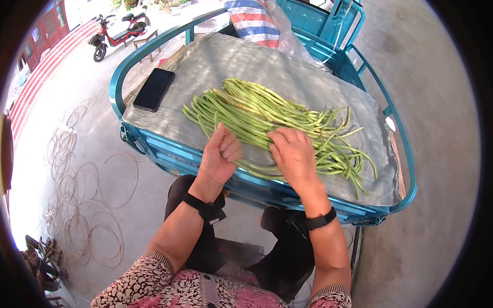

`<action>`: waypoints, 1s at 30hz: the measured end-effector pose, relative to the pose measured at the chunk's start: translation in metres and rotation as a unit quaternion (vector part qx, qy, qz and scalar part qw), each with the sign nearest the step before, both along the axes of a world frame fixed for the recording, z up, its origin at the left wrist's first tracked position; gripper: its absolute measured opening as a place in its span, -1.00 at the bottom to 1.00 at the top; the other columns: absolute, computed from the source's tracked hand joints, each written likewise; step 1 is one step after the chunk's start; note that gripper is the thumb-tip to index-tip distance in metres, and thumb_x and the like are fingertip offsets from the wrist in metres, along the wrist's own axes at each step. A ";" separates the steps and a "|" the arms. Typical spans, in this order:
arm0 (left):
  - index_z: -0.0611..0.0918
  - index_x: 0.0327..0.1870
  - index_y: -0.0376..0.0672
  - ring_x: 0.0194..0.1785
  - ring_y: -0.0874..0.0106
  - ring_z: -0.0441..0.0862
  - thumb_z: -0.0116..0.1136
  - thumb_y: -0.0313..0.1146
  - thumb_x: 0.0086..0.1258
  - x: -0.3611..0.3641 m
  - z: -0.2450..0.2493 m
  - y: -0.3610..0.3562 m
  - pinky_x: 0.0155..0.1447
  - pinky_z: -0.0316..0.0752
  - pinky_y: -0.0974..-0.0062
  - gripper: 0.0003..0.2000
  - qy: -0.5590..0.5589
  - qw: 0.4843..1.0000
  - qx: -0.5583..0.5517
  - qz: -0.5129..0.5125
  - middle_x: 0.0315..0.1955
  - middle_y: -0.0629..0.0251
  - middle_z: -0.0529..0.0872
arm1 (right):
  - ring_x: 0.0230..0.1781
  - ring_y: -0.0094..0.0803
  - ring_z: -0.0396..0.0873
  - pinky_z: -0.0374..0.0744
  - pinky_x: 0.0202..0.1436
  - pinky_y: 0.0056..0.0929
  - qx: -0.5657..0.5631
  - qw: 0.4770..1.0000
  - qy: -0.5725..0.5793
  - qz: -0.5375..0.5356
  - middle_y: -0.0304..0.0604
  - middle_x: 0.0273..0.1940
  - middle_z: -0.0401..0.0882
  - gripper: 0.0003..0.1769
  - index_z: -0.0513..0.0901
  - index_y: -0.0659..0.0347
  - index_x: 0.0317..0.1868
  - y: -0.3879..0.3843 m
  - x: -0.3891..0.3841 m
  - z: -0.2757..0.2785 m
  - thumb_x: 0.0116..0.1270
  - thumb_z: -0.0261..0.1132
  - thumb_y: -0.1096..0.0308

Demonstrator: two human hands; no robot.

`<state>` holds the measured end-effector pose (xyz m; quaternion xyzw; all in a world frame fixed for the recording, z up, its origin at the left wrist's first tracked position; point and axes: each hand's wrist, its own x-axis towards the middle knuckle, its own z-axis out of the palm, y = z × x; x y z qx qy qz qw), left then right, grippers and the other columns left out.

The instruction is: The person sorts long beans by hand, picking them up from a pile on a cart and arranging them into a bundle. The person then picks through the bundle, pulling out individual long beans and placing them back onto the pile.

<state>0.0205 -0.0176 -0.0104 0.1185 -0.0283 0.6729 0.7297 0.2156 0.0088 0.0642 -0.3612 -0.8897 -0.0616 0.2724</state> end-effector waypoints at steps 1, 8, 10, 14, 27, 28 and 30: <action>0.57 -0.03 -0.12 -0.54 0.60 0.19 -0.01 -0.13 0.61 0.000 0.003 -0.003 -0.45 0.18 0.61 -0.75 0.022 0.999 -0.038 0.018 -0.58 0.53 0.25 | 0.03 -0.16 0.54 0.46 0.14 -0.18 0.013 1.000 -0.001 0.013 -0.18 -0.07 0.62 -0.69 0.69 0.11 0.00 0.004 -0.009 -0.004 0.21 0.38 0.39; 0.46 0.27 -0.19 -0.44 0.57 0.36 -0.17 -0.07 0.66 0.001 0.023 -0.009 -0.32 0.35 0.57 -0.59 0.130 0.979 -0.129 0.085 -0.46 0.45 0.46 | -0.09 -0.20 0.50 0.43 0.04 -0.24 0.010 0.994 0.109 -0.011 -0.25 -0.18 0.61 -0.85 0.73 0.13 -0.24 0.022 -0.055 -0.023 0.15 0.44 0.39; 0.39 0.39 -0.25 -0.22 0.52 0.55 -0.20 -0.05 0.67 -0.004 0.011 -0.008 -0.09 0.51 0.50 -0.50 0.183 0.975 -0.079 0.096 -0.16 0.31 0.65 | -0.07 -0.19 0.52 0.41 0.07 -0.25 -0.011 0.991 0.133 -0.006 -0.25 -0.18 0.61 -0.86 0.70 0.14 -0.25 0.022 -0.058 -0.026 0.16 0.41 0.43; 0.27 0.46 -0.24 0.09 0.35 0.54 -0.27 0.02 0.66 -0.003 0.020 -0.010 0.19 0.48 0.37 -0.44 0.234 0.961 -0.103 0.111 0.16 0.16 0.55 | -0.17 -0.26 0.60 0.51 -0.06 -0.36 -0.073 0.947 0.311 0.035 -0.14 -0.17 0.64 -0.83 0.67 0.22 -0.12 0.020 -0.054 -0.019 0.27 0.37 0.50; 0.06 0.56 -0.10 0.35 0.17 0.46 -0.38 0.11 0.64 -0.013 0.035 -0.015 0.41 0.41 0.21 -0.36 0.163 0.976 -0.013 0.142 0.47 0.09 0.26 | -0.26 -0.24 0.60 0.53 -0.16 -0.34 -0.225 0.962 0.119 0.097 -0.18 -0.34 0.64 -0.81 0.73 0.19 -0.23 -0.018 -0.007 0.001 0.10 0.45 0.53; 0.07 0.57 -0.08 0.24 0.23 0.51 -0.36 0.10 0.64 -0.013 0.035 -0.015 0.32 0.46 0.26 -0.37 0.158 0.977 -0.020 0.145 0.40 0.12 0.35 | -0.25 -0.24 0.59 0.52 -0.15 -0.33 -0.230 0.962 0.115 0.090 -0.19 -0.34 0.64 -0.80 0.73 0.17 -0.24 -0.019 -0.006 0.000 0.09 0.46 0.52; 0.09 0.57 -0.04 0.03 0.33 0.62 -0.33 0.08 0.65 -0.015 0.037 -0.015 0.13 0.56 0.36 -0.40 0.152 0.977 -0.033 0.148 0.25 0.18 0.52 | -0.25 -0.23 0.59 0.52 -0.15 -0.33 -0.232 0.962 0.113 0.086 -0.20 -0.34 0.63 -0.81 0.72 0.17 -0.25 -0.021 -0.004 0.002 0.07 0.47 0.52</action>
